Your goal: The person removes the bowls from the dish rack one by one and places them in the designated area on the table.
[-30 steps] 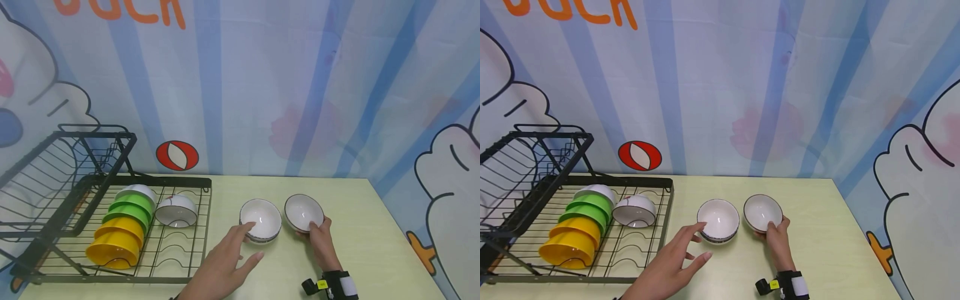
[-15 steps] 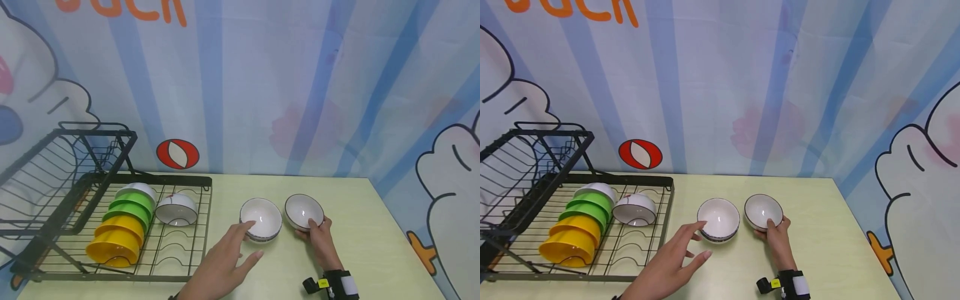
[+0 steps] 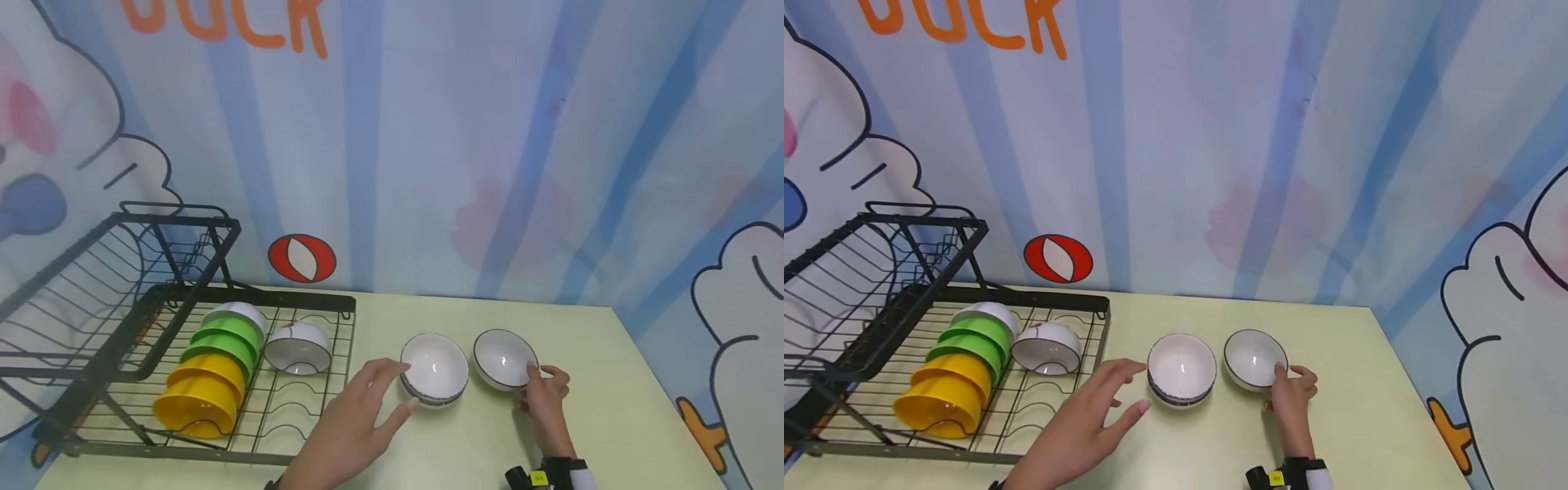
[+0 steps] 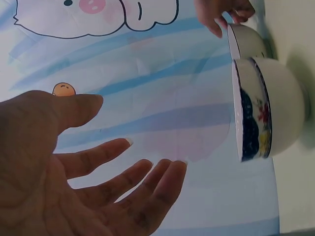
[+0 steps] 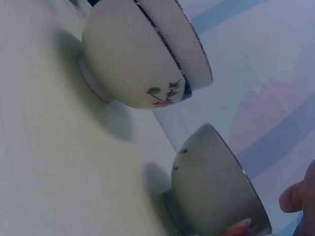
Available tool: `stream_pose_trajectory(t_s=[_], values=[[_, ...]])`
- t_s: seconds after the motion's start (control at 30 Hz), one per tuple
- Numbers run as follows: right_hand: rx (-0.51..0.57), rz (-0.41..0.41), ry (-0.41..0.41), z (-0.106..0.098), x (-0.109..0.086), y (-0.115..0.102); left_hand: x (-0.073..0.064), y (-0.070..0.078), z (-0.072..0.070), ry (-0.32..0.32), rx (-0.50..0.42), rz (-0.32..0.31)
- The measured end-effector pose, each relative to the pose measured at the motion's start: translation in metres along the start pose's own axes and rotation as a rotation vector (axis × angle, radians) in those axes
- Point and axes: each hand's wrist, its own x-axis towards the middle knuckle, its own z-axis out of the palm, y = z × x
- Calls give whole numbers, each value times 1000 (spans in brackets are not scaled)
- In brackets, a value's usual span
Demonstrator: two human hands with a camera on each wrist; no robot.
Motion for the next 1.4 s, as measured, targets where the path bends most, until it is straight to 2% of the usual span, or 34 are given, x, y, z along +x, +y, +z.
stream_pose_trajectory(t_s=[0.2,0.37,0.47,0.63,0.8,0.9,1.0,1.17,1.4], values=[[60,-15,56,-6,-10,-6,1,-10,-8,30,45,-70],[103,-76,10,-4,-19,-24,5,-24,-18,115,93,-107],[101,-100,-27,-2,-26,-32,7,-35,-25,141,100,-125],[100,-121,-73,1,-36,-38,7,-52,-33,175,97,-98],[99,-121,-118,5,-43,-43,6,-67,-36,242,177,-59],[102,-127,-138,7,-45,-47,6,-73,-39,270,223,-65],[104,-126,-150,7,-45,-50,8,-77,-39,264,235,-95],[123,-116,-178,10,-46,-54,10,-81,-41,218,239,-155],[151,-128,-191,15,-51,-57,8,-86,-39,146,287,-205]])
